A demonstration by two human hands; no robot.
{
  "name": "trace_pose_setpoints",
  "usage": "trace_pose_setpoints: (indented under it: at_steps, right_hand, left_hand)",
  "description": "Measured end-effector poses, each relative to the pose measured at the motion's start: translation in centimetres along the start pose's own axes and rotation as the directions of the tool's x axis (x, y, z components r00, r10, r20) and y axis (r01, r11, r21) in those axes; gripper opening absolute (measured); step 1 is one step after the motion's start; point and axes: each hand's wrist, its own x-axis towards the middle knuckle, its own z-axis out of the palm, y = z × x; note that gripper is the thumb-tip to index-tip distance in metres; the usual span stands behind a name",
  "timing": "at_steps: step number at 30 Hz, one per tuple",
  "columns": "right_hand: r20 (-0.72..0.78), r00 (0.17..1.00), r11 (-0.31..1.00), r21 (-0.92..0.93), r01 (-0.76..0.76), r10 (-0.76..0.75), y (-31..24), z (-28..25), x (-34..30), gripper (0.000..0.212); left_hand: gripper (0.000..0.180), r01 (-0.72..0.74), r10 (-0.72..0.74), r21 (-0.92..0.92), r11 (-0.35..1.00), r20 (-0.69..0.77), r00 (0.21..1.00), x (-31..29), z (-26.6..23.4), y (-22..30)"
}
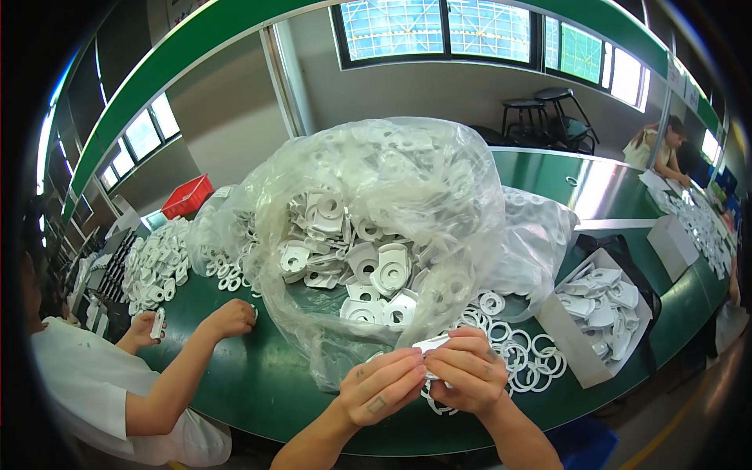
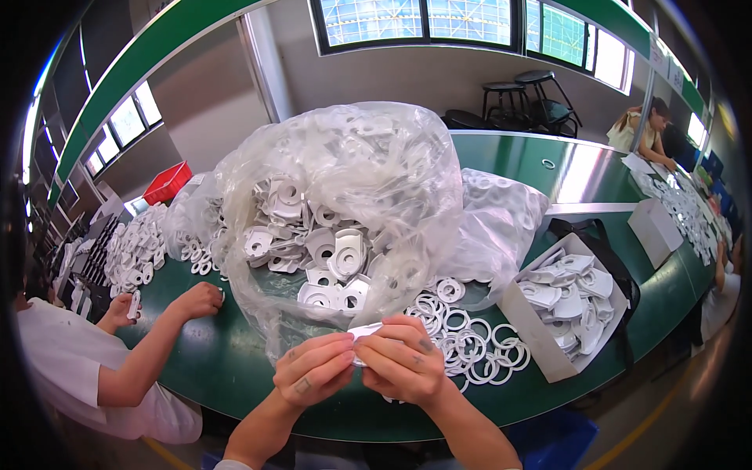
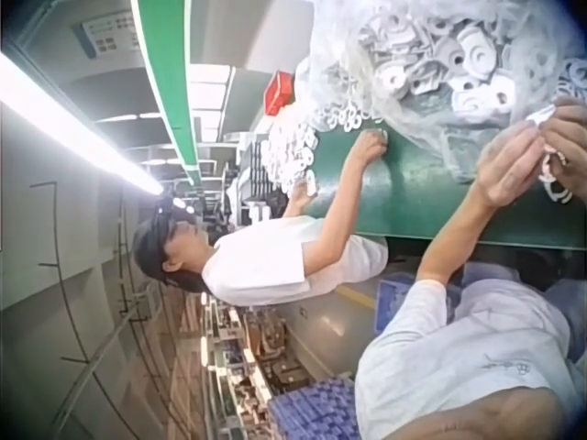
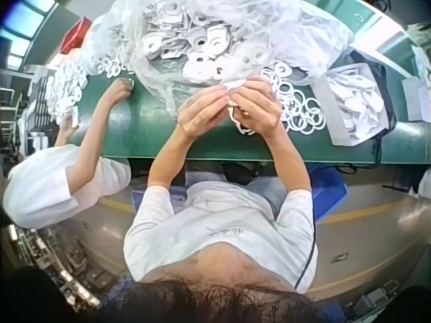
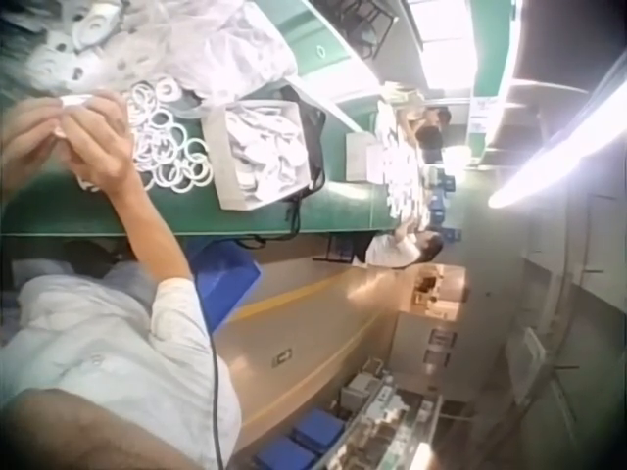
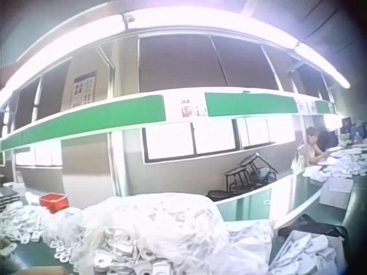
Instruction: Manually assembling and inspecting small circular plastic components at an assembly line.
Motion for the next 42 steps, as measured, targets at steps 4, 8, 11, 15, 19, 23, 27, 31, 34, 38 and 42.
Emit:
trace_pose_setpoints:
  at_steps: [4,8,11,15,19,23,27,31,34,38,42]
  right_hand:
    - [0.006,1.0,1.0,0.019,-0.005,0.005,-0.1,0.0,0.1,0.014]
    - [0.007,1.0,1.0,0.018,-0.002,0.002,0.0,0.0,0.0,0.014]
    - [-0.002,1.0,0.999,0.034,-0.001,0.001,0.2,0.2,-0.2,0.018]
    - [0.297,0.852,0.817,0.273,-0.508,0.43,0.2,0.0,0.2,0.021]
    - [0.53,0.577,0.483,0.321,-0.815,0.621,0.9,1.0,-1.2,0.024]
    - [0.502,0.434,0.261,0.379,-0.888,0.748,2.0,2.1,-2.8,0.023]
    - [0.482,0.421,0.16,0.492,-0.856,0.769,2.6,2.0,-2.9,0.021]
    - [0.526,0.392,0.086,0.513,-0.854,0.755,2.4,2.1,-2.9,0.02]
    - [0.498,0.418,0.151,0.49,-0.858,0.76,1.9,2.1,-2.5,0.023]
    - [0.478,0.418,0.193,0.449,-0.872,0.773,1.9,2.0,-2.4,0.026]
    - [0.493,0.41,0.194,0.432,-0.881,0.768,2.2,1.8,-2.5,0.026]
  left_hand:
    - [0.022,0.0,0.0,0.013,1.0,0.012,1.0,0.1,-0.1,0.1]
    - [0.021,0.006,-0.007,0.027,1.0,0.025,1.0,0.0,-0.2,0.3]
    - [0.02,0.017,-0.017,0.016,1.0,0.008,1.0,0.1,0.0,0.1]
    - [0.017,0.299,-0.299,-0.113,0.947,0.022,0.954,-0.6,0.3,-1.5]
    - [0.016,0.762,-0.754,-0.39,0.517,0.214,0.621,-2.0,1.2,-3.2]
    - [0.031,0.839,-0.792,-0.502,0.209,0.417,0.447,-2.0,1.7,-3.3]
    - [0.04,0.851,-0.718,-0.504,0.145,0.538,0.441,-2.6,2.2,-3.5]
    - [0.039,0.819,-0.719,-0.571,0.053,0.547,0.428,-3.4,2.8,-3.5]
    - [0.037,0.817,-0.722,-0.576,0.04,0.549,0.423,-3.7,3.0,-3.5]
    - [0.035,0.831,-0.725,-0.554,0.045,0.554,0.409,-3.3,3.0,-3.1]
    - [0.03,0.814,-0.733,-0.578,0.06,0.528,0.429,-3.0,2.9,-3.0]
